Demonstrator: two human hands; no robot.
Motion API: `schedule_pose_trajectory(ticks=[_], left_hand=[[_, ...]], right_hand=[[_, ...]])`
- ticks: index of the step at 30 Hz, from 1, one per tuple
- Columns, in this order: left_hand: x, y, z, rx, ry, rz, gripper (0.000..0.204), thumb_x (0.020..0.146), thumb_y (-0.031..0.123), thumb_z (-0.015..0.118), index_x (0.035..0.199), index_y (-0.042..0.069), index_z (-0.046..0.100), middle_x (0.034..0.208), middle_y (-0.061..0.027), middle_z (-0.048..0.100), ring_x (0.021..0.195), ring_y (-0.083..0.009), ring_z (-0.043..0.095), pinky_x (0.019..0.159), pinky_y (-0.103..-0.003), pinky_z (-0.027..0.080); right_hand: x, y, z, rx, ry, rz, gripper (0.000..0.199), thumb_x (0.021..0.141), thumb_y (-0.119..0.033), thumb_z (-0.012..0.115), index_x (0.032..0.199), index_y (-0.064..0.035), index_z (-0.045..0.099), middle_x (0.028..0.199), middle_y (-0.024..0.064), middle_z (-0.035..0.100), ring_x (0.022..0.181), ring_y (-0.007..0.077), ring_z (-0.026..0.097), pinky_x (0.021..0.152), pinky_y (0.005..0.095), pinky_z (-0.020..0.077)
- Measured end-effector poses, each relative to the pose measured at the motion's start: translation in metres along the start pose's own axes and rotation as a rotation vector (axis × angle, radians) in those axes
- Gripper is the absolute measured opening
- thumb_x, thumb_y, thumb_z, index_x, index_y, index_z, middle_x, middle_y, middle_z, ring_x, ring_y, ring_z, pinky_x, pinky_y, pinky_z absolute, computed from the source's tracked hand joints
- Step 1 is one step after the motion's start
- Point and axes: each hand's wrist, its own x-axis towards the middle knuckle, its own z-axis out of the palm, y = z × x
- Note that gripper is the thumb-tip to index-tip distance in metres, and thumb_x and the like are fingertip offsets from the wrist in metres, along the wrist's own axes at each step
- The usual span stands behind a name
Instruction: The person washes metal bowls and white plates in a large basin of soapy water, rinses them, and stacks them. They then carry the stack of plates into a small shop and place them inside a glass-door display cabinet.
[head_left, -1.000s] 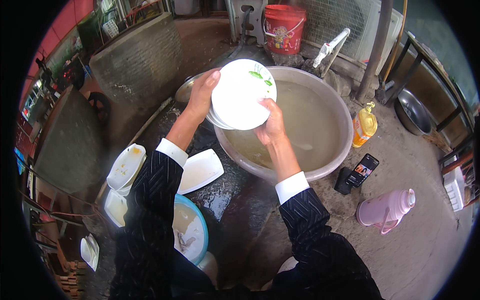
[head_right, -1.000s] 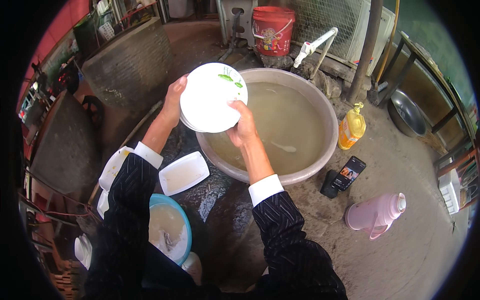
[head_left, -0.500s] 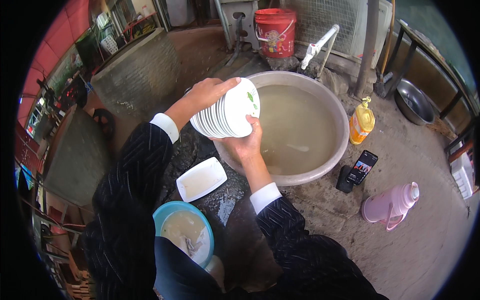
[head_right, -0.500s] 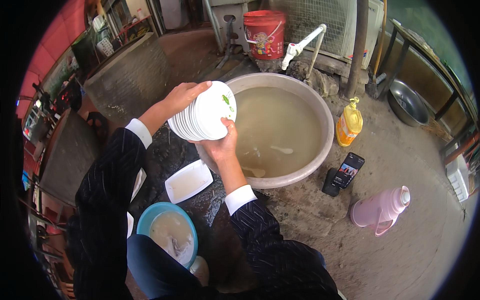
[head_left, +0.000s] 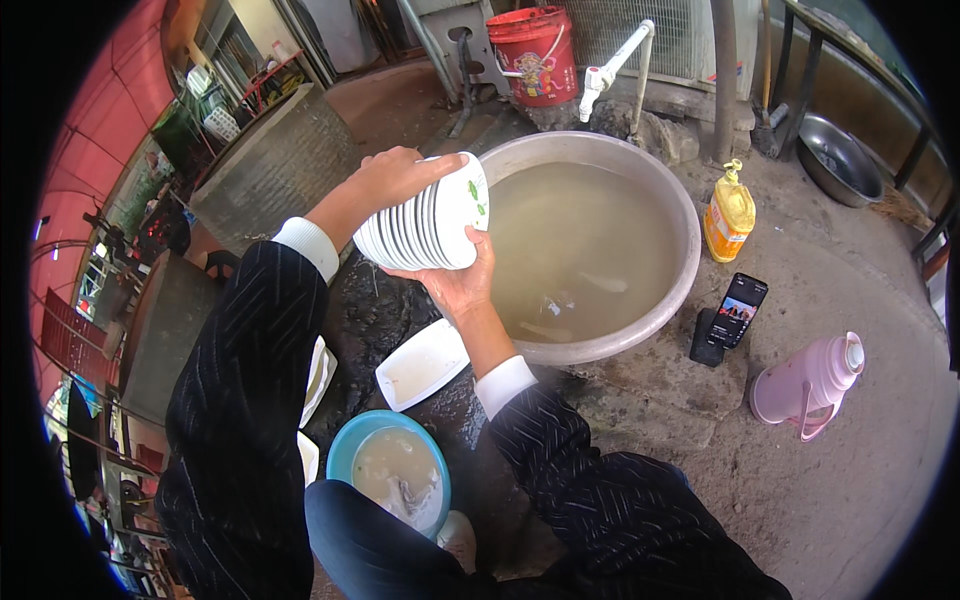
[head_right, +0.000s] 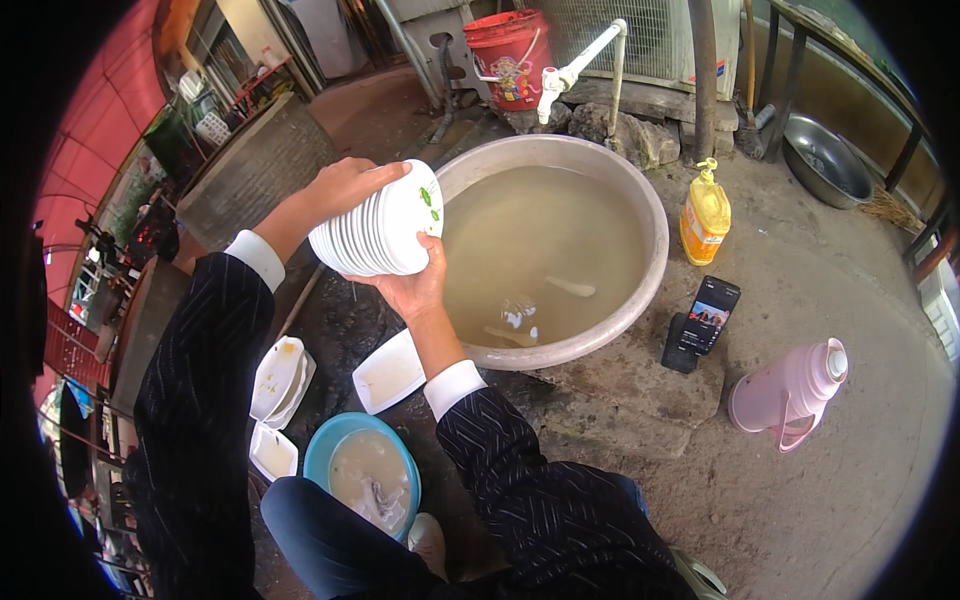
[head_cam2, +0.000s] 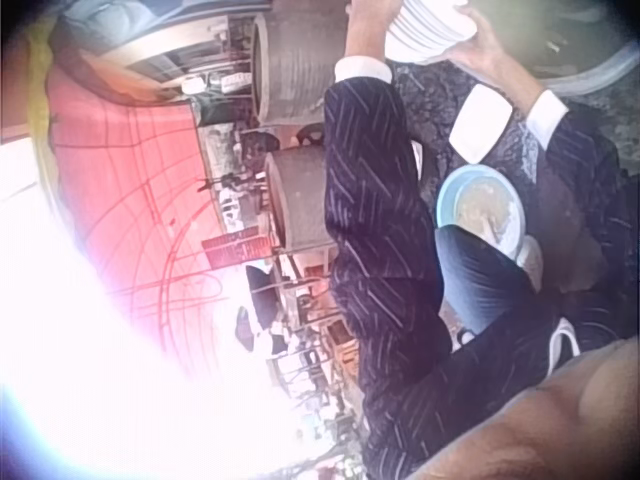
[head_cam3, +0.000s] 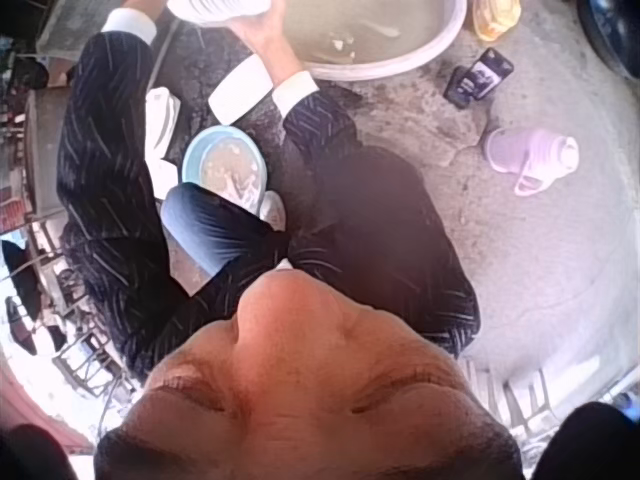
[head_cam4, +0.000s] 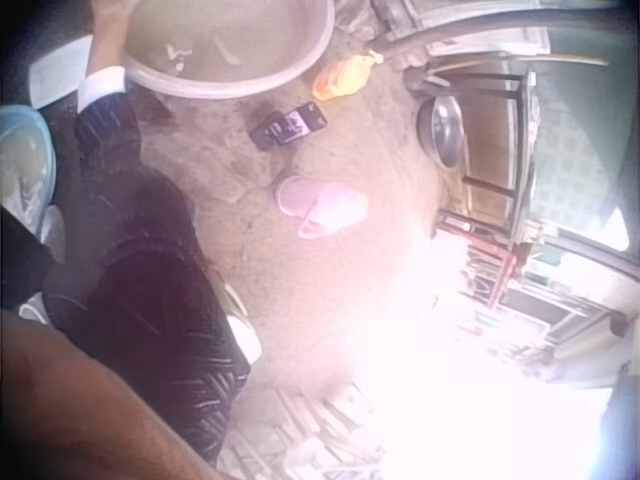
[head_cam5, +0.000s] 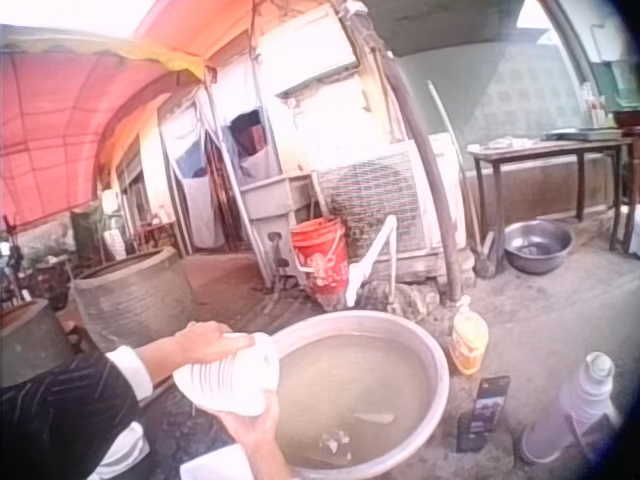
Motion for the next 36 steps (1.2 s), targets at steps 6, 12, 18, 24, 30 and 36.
schedule_pose_trajectory(ticks=[6,12,18,24,30,36], left_hand=[[0.0,0.011,-0.003,0.035,-0.022,-0.012,0.094,0.083,0.085,0.037,0.121,0.008,0.075,0.123,-0.0209,0.07,0.119,-0.0388,0.064,0.1,-0.049,0.044],[0.0,0.017,-0.001,0.035,-0.034,0.013,0.091,0.083,0.085,0.037,0.121,0.012,0.076,0.123,-0.0213,0.07,0.119,-0.0394,0.064,0.1,-0.05,0.043],[0.0,0.02,-0.003,0.043,-0.039,0.002,0.093,0.082,0.084,0.04,0.121,0.007,0.074,0.122,-0.0225,0.07,0.119,-0.0398,0.064,0.1,-0.049,0.044],[0.0,0.02,-0.003,0.02,-0.056,-0.012,0.096,0.082,0.083,0.044,0.122,0.001,0.072,0.123,-0.0235,0.07,0.119,-0.0395,0.064,0.1,-0.046,0.046],[-0.001,0.018,0.0,0.01,-0.05,-0.035,0.097,0.08,0.086,0.04,0.123,0.006,0.074,0.124,-0.0219,0.07,0.122,-0.0392,0.063,0.102,-0.047,0.043],[0.001,0.013,0.004,-0.016,-0.047,-0.05,0.1,0.079,0.088,0.04,0.124,0.004,0.073,0.125,-0.0214,0.069,0.122,-0.0384,0.063,0.101,-0.046,0.044]], right_hand=[[-0.001,-0.004,0.001,0.024,-0.004,0.001,0.097,0.075,-0.045,0.067,0.157,-0.0143,0.028,0.154,0.0221,0.039,0.139,0.0534,0.039,0.103,0.0816,0.0321],[-0.004,-0.006,0.001,0.072,0.018,-0.008,0.097,0.074,-0.043,0.068,0.157,-0.0146,0.029,0.154,0.0219,0.04,0.14,0.0535,0.039,0.103,0.0826,0.0306],[-0.006,-0.007,0.0,0.068,-0.028,-0.01,0.097,0.073,-0.044,0.069,0.156,-0.0142,0.03,0.153,0.0217,0.041,0.139,0.0533,0.039,0.104,0.0827,0.03],[-0.008,-0.005,0.0,0.086,-0.021,0.008,0.099,0.072,-0.045,0.07,0.157,-0.0147,0.029,0.154,0.0215,0.04,0.141,0.0528,0.037,0.105,0.0828,0.0289],[-0.01,-0.007,0.003,0.071,-0.027,0.013,0.099,0.072,-0.045,0.069,0.158,-0.0154,0.028,0.155,0.0214,0.039,0.141,0.0525,0.037,0.105,0.0821,0.0286],[-0.012,-0.007,0.0,0.042,-0.028,0.034,0.098,0.073,-0.046,0.068,0.157,-0.0149,0.03,0.155,0.0214,0.039,0.142,0.0517,0.037,0.104,0.0809,0.0304]])
